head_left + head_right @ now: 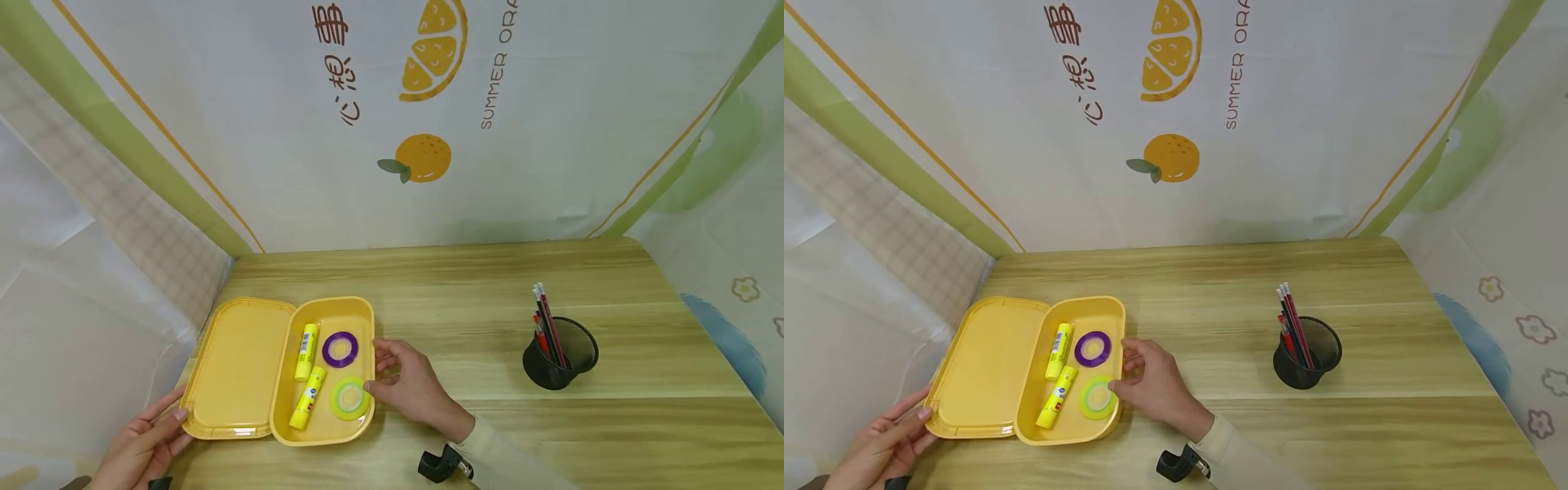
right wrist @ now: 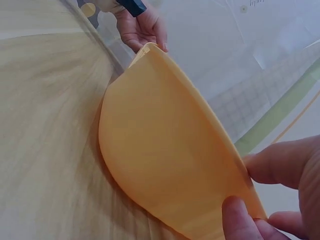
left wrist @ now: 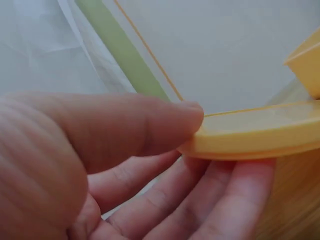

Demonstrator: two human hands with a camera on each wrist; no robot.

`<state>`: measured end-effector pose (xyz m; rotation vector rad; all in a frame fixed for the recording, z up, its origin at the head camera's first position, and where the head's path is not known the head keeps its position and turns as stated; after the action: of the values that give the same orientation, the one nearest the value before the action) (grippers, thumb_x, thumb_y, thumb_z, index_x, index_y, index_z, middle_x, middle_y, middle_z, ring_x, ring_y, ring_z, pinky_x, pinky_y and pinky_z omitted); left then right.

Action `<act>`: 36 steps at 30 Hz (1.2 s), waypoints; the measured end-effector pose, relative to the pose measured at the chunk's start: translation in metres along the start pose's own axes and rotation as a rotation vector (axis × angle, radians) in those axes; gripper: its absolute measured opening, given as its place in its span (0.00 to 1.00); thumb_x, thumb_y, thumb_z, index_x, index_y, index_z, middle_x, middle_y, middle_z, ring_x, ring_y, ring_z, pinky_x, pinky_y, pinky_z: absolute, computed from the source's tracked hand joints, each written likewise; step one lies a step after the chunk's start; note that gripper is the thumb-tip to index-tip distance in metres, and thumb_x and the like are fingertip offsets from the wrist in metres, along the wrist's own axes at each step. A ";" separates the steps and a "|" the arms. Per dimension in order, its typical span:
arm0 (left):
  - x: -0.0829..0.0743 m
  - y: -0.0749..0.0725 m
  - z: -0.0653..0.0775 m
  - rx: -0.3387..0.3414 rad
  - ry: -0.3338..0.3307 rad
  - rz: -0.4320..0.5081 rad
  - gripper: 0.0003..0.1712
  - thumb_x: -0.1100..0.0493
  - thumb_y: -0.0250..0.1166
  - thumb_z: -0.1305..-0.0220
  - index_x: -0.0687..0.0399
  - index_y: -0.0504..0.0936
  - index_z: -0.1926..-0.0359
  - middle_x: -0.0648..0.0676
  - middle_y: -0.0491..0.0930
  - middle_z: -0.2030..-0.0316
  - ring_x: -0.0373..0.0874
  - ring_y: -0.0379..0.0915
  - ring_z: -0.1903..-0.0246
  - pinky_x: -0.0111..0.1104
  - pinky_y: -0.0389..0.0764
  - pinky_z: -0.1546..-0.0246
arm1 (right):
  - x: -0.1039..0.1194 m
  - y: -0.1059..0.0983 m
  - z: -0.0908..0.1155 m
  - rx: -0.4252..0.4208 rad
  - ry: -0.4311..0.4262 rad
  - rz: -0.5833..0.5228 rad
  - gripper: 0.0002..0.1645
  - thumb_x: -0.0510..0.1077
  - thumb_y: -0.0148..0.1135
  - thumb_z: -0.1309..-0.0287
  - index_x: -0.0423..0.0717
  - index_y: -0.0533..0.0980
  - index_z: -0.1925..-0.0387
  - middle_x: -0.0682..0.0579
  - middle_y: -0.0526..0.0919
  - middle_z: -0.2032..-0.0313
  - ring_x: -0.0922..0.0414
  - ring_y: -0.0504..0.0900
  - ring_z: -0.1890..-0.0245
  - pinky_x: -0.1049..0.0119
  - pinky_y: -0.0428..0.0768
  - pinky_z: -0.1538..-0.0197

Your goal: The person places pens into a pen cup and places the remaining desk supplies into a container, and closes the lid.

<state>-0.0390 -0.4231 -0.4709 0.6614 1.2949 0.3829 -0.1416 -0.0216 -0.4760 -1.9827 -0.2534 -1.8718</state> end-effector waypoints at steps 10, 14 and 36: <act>-0.013 0.011 0.001 -0.032 0.113 -0.143 0.34 0.79 0.39 0.20 0.50 0.83 0.33 0.57 0.87 0.43 0.48 0.87 0.45 0.38 0.88 0.48 | 0.005 -0.006 0.000 -0.036 -0.024 0.041 0.39 0.39 0.78 0.44 0.35 0.75 0.32 0.43 0.82 0.46 0.51 0.84 0.50 0.72 0.86 0.52; -0.017 0.021 0.003 -0.018 0.169 -0.186 0.34 0.80 0.40 0.21 0.51 0.81 0.32 0.57 0.87 0.42 0.49 0.87 0.45 0.39 0.89 0.50 | 0.007 -0.007 -0.001 -0.042 -0.027 0.046 0.38 0.39 0.78 0.44 0.34 0.75 0.32 0.43 0.81 0.46 0.52 0.84 0.50 0.72 0.87 0.52; -0.036 0.069 0.019 -0.141 0.326 -0.397 0.34 0.84 0.47 0.26 0.58 0.79 0.29 0.56 0.88 0.44 0.45 0.88 0.47 0.39 0.90 0.55 | 0.028 -0.008 -0.007 -0.019 -0.017 -0.010 0.38 0.40 0.77 0.40 0.37 0.73 0.30 0.39 0.80 0.40 0.49 0.84 0.43 0.70 0.87 0.46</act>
<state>-0.0227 -0.3972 -0.3973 0.2164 1.6530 0.2574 -0.1486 -0.0206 -0.4465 -2.0149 -0.2516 -1.8706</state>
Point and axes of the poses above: each hand's wrist, its own z-axis away from the middle knuckle, its own y-axis out of the palm, x = y × z, the point moved 6 cm from there along -z, towards the middle knuckle
